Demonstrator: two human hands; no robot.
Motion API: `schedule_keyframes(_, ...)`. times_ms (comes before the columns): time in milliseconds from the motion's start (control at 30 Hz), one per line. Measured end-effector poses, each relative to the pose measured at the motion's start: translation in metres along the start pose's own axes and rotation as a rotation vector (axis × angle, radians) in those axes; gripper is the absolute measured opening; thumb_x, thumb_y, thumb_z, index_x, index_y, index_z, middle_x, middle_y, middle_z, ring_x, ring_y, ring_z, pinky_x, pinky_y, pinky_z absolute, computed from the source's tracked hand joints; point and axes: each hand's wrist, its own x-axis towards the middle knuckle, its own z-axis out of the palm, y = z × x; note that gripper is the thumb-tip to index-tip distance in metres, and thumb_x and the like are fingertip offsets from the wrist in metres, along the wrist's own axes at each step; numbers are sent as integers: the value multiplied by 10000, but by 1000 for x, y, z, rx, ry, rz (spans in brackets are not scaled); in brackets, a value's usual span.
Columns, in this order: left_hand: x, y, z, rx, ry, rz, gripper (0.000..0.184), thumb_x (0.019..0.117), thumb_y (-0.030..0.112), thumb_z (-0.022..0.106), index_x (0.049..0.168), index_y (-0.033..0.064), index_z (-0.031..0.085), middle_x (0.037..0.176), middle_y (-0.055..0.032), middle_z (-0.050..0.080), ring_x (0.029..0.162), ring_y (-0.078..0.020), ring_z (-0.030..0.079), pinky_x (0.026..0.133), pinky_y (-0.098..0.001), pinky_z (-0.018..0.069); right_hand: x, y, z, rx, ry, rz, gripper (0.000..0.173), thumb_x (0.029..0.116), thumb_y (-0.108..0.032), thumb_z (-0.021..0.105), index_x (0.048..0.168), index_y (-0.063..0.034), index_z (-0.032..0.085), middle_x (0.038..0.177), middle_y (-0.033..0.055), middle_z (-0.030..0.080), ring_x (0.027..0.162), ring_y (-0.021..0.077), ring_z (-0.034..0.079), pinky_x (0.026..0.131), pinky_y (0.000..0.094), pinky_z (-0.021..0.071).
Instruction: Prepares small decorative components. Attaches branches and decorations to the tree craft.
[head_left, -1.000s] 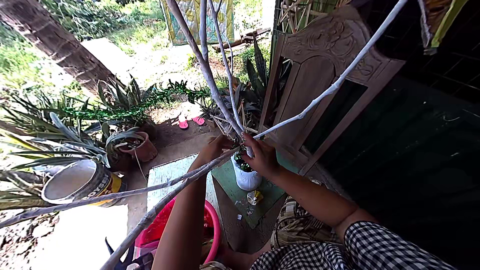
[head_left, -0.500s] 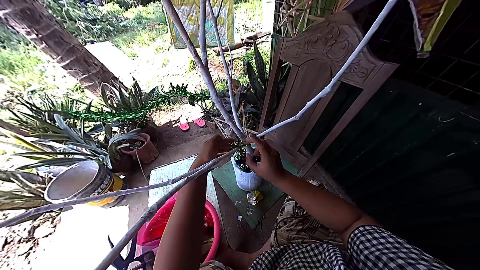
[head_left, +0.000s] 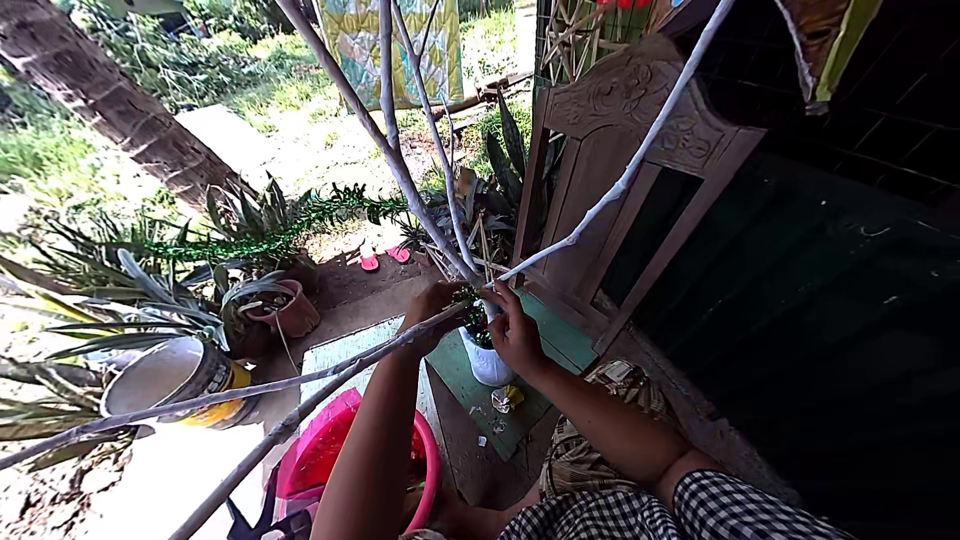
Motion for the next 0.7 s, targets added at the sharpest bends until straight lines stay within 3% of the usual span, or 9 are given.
schedule_keyframes(100, 2, -2, -1, 16, 20, 36, 425, 1108, 273, 285, 1319, 49, 578, 1006, -95, 695, 814, -169, 694, 753, -327, 588, -3, 3, 7, -36, 40, -30, 568, 935, 5, 512, 1499, 4, 444, 1263, 102, 722, 619, 184, 688, 560, 376, 574)
schedule_keyframes(167, 3, -4, -3, 45, 15, 71, 409, 1110, 252, 287, 1335, 53, 564, 1060, -101, 690, 850, -166, 694, 768, -329, 586, -4, 4, 10, -40, 40, -21, 551, 944, 3, 516, 1492, 5, 452, 1225, 123, 733, 627, 195, 700, 581, 385, 589)
schedule_keyframes(300, 1, -1, -2, 44, 52, 69, 424, 1114, 260, 272, 1340, 52, 564, 1060, -99, 691, 860, -162, 691, 774, -324, 578, -6, 5, 17, -89, 105, -69, 530, 929, -10, 549, 1455, 28, 496, 1047, 161, 743, 579, 201, 651, 554, 379, 572)
schedule_keyframes(400, 1, 1, 0, 24, 73, 61, 448, 1109, 288, 255, 1330, 56, 568, 1040, -100, 700, 830, -161, 693, 756, -323, 579, -14, 2, 22, -79, 117, -61, 554, 940, -22, 524, 1484, 36, 442, 1187, 172, 731, 618, 193, 687, 565, 356, 580)
schedule_keyframes(567, 9, -6, -6, 11, 43, 104, 461, 1106, 278, 234, 1366, 50, 539, 1106, -114, 706, 903, -176, 708, 793, -338, 583, -22, -7, 29, -160, 107, -64, 583, 930, -37, 513, 1486, 104, 409, 1063, 200, 741, 604, 227, 687, 565, 374, 583)
schedule_keyframes(700, 8, -5, -6, -1, 43, 106, 443, 1101, 270, 245, 1298, 52, 576, 1059, -101, 715, 888, -176, 713, 788, -344, 590, -18, -10, 19, -207, 83, -91, 606, 936, -29, 500, 1528, 59, 401, 1141, 174, 744, 611, 222, 696, 570, 373, 583)
